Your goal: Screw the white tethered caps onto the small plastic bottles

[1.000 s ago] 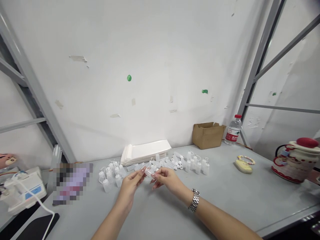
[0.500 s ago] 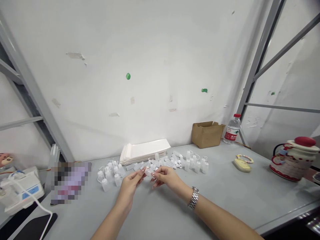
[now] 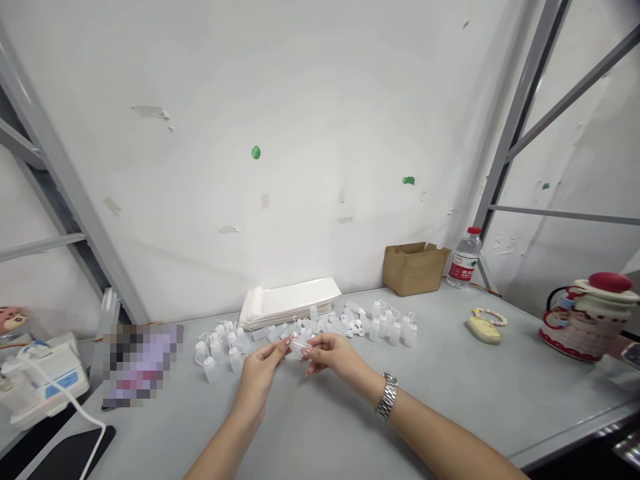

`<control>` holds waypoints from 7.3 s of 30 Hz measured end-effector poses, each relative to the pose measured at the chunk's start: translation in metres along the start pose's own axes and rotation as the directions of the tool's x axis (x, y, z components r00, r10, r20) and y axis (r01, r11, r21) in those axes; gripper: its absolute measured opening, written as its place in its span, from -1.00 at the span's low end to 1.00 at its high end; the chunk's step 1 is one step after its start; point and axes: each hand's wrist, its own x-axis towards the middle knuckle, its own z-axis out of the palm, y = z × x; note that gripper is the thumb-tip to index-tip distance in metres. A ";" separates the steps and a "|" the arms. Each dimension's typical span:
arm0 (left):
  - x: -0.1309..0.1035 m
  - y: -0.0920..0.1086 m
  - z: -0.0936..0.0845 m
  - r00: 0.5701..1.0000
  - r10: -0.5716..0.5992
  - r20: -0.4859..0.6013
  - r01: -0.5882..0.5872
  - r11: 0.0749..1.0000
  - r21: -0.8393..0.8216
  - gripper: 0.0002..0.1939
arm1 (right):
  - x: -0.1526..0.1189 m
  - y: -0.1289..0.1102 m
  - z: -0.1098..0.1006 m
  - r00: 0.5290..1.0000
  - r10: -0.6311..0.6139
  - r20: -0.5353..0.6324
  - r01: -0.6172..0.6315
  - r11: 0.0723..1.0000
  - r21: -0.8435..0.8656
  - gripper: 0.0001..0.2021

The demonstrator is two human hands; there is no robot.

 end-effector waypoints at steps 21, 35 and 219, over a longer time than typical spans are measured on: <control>0.002 0.001 0.000 0.995 -0.064 0.079 0.075 0.987 -0.139 -0.58 | 0.000 0.007 0.008 0.994 -0.111 -0.019 0.108 0.988 -0.111 -0.60; 0.002 -0.009 0.002 1.000 0.025 0.000 -0.025 0.998 -0.053 -0.56 | -0.008 0.011 0.012 0.937 -0.349 0.015 0.295 0.767 -0.570 -0.97; -0.024 0.012 0.024 0.966 0.019 0.257 -0.047 0.993 0.104 -0.75 | -0.012 -0.030 -0.007 0.981 -0.192 -0.009 0.192 0.981 -0.027 -0.81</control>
